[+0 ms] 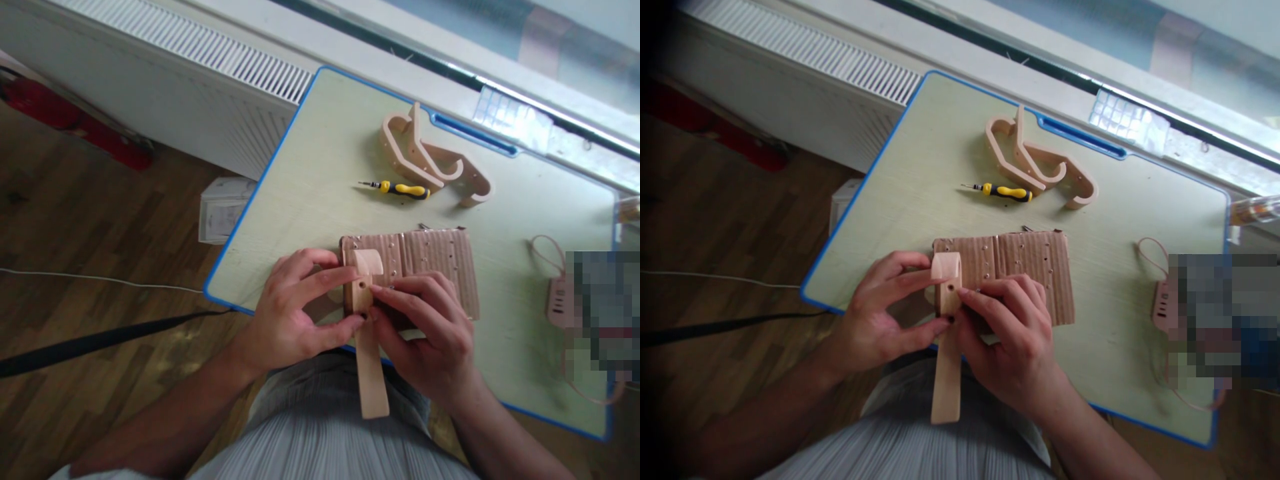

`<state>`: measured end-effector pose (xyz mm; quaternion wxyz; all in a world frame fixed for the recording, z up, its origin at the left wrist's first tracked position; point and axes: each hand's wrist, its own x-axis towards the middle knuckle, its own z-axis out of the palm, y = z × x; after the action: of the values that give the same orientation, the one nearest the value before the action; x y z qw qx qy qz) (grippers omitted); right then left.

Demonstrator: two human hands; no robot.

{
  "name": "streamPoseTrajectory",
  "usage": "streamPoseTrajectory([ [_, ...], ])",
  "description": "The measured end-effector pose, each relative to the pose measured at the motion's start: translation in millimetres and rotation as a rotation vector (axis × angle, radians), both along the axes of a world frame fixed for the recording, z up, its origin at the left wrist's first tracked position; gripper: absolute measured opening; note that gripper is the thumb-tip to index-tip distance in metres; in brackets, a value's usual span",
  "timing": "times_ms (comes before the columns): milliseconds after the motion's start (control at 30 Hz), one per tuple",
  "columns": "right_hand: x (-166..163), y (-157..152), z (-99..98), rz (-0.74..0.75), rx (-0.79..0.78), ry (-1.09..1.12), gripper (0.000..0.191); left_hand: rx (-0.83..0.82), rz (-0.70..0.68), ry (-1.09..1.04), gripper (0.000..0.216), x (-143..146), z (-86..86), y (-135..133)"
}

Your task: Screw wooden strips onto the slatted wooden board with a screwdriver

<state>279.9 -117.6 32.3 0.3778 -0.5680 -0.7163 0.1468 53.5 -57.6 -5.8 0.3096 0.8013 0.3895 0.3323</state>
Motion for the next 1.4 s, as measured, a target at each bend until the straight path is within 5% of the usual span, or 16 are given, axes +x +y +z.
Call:
streamPoseTrajectory([
  [533,3.3,-1.5,-6.3,0.007,0.040,0.000,0.031,0.078,-0.015,0.082,0.072,1.7,-7.0,1.3],
  [1400,1.0,-0.3,-8.1,-0.004,0.024,-0.063,0.025,-0.036,-0.001,0.003,0.056,1.3,0.4,0.0],
])
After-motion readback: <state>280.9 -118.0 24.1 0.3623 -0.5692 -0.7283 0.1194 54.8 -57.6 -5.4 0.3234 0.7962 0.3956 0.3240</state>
